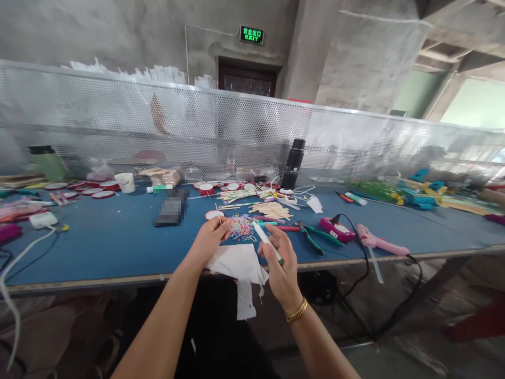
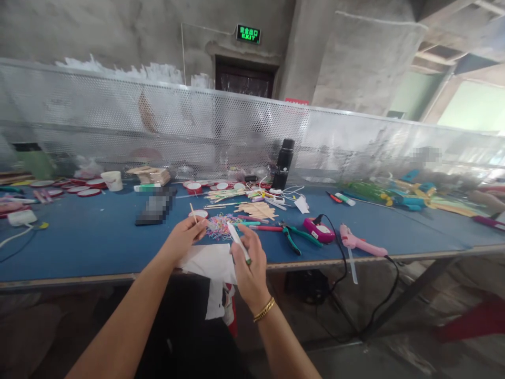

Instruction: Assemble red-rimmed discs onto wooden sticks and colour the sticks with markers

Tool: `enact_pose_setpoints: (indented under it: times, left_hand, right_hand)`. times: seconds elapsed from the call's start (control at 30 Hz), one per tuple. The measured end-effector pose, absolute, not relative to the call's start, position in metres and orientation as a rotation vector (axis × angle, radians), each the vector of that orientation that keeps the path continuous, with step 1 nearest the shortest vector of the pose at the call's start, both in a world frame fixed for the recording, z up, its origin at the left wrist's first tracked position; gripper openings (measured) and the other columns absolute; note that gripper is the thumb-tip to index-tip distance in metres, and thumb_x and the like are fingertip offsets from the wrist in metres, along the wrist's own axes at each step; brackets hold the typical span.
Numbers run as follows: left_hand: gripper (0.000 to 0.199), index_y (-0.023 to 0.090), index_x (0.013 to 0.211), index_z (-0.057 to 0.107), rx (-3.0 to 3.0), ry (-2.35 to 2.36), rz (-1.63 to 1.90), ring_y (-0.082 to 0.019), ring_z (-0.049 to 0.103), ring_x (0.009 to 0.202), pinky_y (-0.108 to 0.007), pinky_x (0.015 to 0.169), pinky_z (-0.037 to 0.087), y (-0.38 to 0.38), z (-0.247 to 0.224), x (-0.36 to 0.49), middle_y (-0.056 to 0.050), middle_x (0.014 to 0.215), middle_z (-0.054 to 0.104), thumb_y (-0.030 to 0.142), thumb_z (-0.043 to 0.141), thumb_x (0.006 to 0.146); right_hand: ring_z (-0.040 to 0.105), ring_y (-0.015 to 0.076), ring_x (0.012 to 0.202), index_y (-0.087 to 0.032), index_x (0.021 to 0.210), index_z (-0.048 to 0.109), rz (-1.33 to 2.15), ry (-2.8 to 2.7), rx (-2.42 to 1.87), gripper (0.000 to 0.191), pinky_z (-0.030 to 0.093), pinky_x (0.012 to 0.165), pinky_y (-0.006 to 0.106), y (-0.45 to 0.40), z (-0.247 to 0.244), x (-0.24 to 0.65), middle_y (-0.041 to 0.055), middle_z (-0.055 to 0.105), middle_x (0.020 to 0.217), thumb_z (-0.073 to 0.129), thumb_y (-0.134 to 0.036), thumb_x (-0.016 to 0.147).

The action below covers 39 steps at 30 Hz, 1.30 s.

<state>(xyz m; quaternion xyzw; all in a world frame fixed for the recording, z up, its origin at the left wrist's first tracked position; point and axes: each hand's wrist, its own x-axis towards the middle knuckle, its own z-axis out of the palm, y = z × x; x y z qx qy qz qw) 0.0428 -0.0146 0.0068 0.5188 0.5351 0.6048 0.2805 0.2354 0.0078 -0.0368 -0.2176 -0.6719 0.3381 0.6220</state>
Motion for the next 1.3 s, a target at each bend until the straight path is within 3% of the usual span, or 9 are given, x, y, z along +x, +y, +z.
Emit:
enact_pose_setpoints:
  times: [0.2,0.73,1.3]
  left_hand:
    - [0.041,0.02,0.077,0.053,1.324,1.364,1.641,-0.009,0.031,0.048,-0.025,0.05,0.023,-0.016,0.01,0.041,0.007,0.053,0.044,0.058,0.068,0.076]
    - [0.038,0.017,0.082,0.059,1.432,1.422,1.514,-0.01,0.037,0.054,-0.025,0.055,0.028,-0.022,0.014,0.047,0.006,0.057,0.046,0.054,0.067,0.077]
    - [0.032,0.017,0.082,0.06,1.551,1.426,1.432,-0.009,0.034,0.05,-0.024,0.051,0.025,-0.024,0.018,0.05,0.007,0.054,0.043,0.048,0.063,0.08]
  right_hand:
    - [0.067,0.0215,0.089,-0.024,0.098,0.065,0.632,-1.686,-0.51,0.011,0.051,0.08,0.036,-0.002,-0.039,0.241,0.0037,0.073,0.088,0.057,-0.031,0.097]
    - [0.071,0.0219,0.096,-0.026,0.105,0.071,0.589,-1.747,-0.491,0.015,0.052,0.09,0.038,0.014,-0.04,0.237,0.0038,0.078,0.098,0.06,-0.032,0.096]
    - [0.072,0.0239,0.098,-0.024,0.102,0.073,0.743,-1.666,-0.546,0.019,0.055,0.085,0.037,0.014,-0.039,0.235,0.0076,0.079,0.102,0.061,-0.037,0.095]
